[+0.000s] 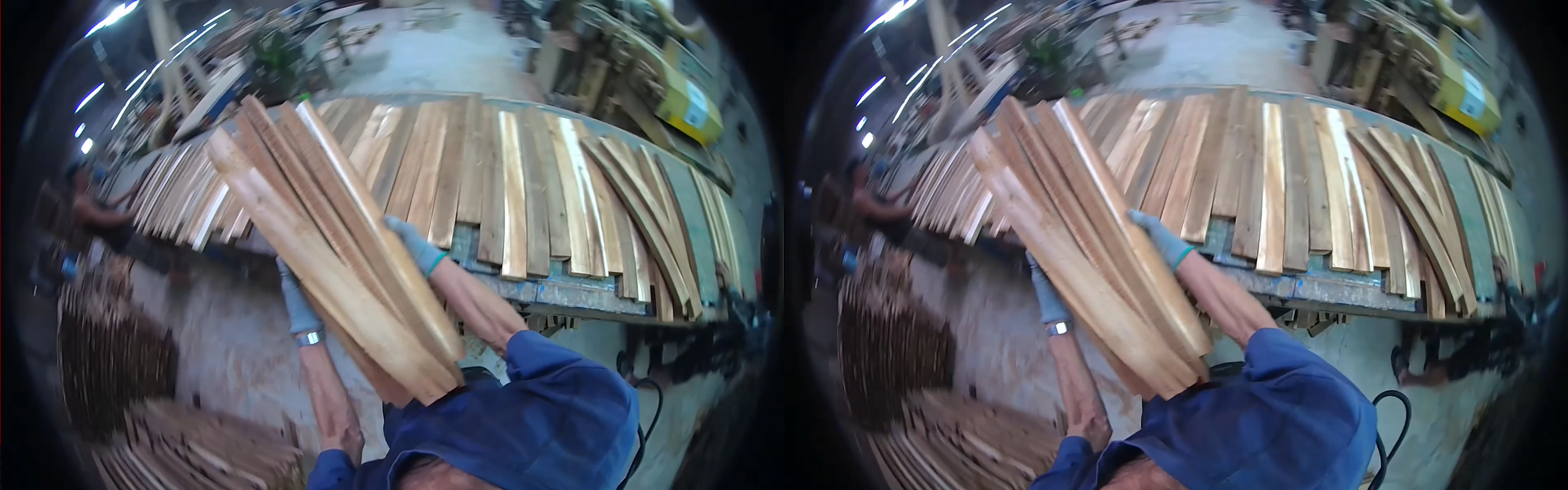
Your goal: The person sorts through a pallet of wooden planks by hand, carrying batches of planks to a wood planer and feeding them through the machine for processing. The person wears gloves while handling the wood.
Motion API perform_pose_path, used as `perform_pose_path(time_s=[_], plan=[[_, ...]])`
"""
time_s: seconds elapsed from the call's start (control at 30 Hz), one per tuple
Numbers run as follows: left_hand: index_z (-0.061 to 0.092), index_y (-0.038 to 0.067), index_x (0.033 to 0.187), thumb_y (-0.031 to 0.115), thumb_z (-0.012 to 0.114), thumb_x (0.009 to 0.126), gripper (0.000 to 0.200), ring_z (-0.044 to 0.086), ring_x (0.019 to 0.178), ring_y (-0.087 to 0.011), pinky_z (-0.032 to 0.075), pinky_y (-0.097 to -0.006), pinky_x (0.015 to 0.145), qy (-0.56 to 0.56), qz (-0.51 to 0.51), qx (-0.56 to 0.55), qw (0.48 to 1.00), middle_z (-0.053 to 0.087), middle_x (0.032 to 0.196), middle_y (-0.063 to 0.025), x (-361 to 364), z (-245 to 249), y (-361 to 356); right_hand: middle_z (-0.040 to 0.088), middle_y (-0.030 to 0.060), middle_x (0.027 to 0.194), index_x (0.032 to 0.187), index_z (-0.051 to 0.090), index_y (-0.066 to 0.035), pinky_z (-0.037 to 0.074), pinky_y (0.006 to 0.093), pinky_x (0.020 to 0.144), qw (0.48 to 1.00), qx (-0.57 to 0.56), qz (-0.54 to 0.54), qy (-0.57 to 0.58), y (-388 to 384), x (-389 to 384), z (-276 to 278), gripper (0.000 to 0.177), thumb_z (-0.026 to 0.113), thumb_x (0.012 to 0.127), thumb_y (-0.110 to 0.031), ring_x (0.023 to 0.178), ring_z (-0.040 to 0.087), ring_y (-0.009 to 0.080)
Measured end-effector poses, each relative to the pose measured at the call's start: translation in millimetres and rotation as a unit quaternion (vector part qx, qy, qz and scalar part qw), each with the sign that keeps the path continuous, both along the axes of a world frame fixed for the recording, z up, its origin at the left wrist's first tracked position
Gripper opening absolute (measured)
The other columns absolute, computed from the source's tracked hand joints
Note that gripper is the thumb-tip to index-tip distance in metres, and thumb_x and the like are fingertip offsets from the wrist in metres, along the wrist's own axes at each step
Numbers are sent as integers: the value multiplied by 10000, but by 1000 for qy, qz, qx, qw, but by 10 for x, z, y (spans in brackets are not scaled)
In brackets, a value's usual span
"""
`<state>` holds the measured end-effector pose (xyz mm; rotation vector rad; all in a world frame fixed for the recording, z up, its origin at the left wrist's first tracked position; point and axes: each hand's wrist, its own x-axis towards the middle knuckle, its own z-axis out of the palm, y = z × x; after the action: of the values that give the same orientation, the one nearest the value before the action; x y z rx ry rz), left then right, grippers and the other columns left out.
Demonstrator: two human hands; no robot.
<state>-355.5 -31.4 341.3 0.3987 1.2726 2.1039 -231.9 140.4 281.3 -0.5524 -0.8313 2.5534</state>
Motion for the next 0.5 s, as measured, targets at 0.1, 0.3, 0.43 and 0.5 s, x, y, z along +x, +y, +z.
perform_pose_path(time_s=[0.1,0.3,0.43,0.5], plan=[[375,66,1394,538,431,937,660,471,1209,-206,382,-335,1043,49,-108,13,993,486,1347,-70,-1064,-228,595,665,178,1002,1149,585,14,536,357,767,998,-61,-2,27,353,-498,7,647,641,781,-514,806,659,249],[309,41,1426,519,451,935,700,408,1272,-221,326,-339,1082,35,-336,7,941,415,1408,-92,-2427,-449,2164,640,206,1083,1261,498,39,514,348,837,991,23,-122,46,964,-937,374,780,643,769,-549,913,651,274],[256,13,1447,491,493,926,746,360,1320,-260,283,-334,1103,312,-207,-247,894,337,1464,-128,-2763,-305,2715,437,259,1338,1396,289,63,369,359,1020,729,459,-292,-415,1764,-719,315,958,623,769,-579,1224,457,342],[235,-1,1450,489,533,904,792,327,1344,-271,262,-330,1110,292,-267,-166,903,290,1488,-147,-2770,-387,2800,320,261,1443,1432,239,28,278,380,1095,709,467,-308,-430,1829,-304,421,1003,610,759,-618,1334,338,359]])
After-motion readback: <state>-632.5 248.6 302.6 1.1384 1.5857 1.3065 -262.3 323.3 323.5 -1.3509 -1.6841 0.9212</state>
